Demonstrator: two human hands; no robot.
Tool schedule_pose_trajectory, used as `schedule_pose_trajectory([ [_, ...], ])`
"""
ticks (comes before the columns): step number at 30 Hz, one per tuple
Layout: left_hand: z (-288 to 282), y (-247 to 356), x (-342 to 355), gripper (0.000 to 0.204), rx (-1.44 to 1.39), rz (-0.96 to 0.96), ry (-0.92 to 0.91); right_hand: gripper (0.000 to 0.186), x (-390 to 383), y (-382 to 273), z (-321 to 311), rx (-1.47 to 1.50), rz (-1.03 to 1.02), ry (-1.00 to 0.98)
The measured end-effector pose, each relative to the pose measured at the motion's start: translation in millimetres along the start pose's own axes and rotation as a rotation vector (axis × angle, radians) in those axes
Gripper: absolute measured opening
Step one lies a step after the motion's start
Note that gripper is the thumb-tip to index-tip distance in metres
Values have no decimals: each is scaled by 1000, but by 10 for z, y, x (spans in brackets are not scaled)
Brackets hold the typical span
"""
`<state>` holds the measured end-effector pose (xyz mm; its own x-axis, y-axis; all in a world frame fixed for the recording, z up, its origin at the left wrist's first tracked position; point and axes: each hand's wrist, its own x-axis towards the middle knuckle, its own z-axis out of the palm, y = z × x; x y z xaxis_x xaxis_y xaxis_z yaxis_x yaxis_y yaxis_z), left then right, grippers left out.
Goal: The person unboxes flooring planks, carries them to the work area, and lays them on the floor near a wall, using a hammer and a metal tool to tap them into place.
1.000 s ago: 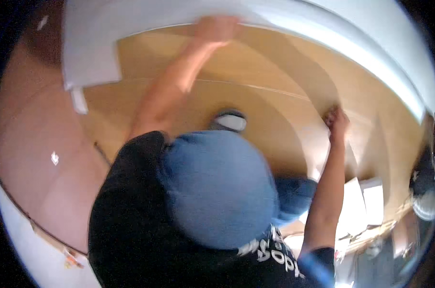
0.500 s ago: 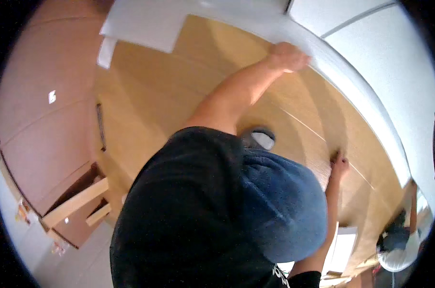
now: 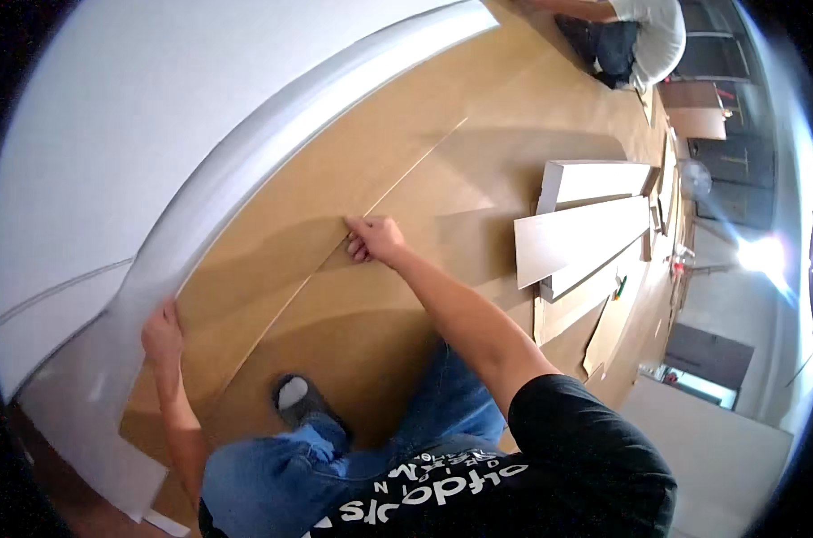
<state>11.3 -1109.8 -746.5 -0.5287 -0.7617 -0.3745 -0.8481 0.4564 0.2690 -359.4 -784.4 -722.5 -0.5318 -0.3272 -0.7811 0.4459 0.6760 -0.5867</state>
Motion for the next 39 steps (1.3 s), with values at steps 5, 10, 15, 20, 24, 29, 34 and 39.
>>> schedule_pose_trajectory([
  [5,91,-359,-9,50,47,-15,1,50,-36,-26,22,-8,-13,-50],
  [10,-31,-420,-130,54,-37,-99,-20,53,-83,93,-10,-60,-100,-51],
  [15,-508,27,-304,58,55,-125,-64,53,-16,281,-46,-222,-150,45],
  [20,-429,141,-316,58,-6,-100,-36,51,-67,237,-81,-222,-168,92],
  [24,-299,586,-211,48,-20,-60,90,53,4,239,-63,-317,-163,146],
  [29,248,-318,-106,36,66,-82,-3,51,113,244,-29,-407,-120,206],
  [34,326,-409,-14,46,180,151,291,47,84,55,151,-209,-18,179],
  [39,283,-253,42,49,262,3,183,45,115,134,177,-265,-28,209],
])
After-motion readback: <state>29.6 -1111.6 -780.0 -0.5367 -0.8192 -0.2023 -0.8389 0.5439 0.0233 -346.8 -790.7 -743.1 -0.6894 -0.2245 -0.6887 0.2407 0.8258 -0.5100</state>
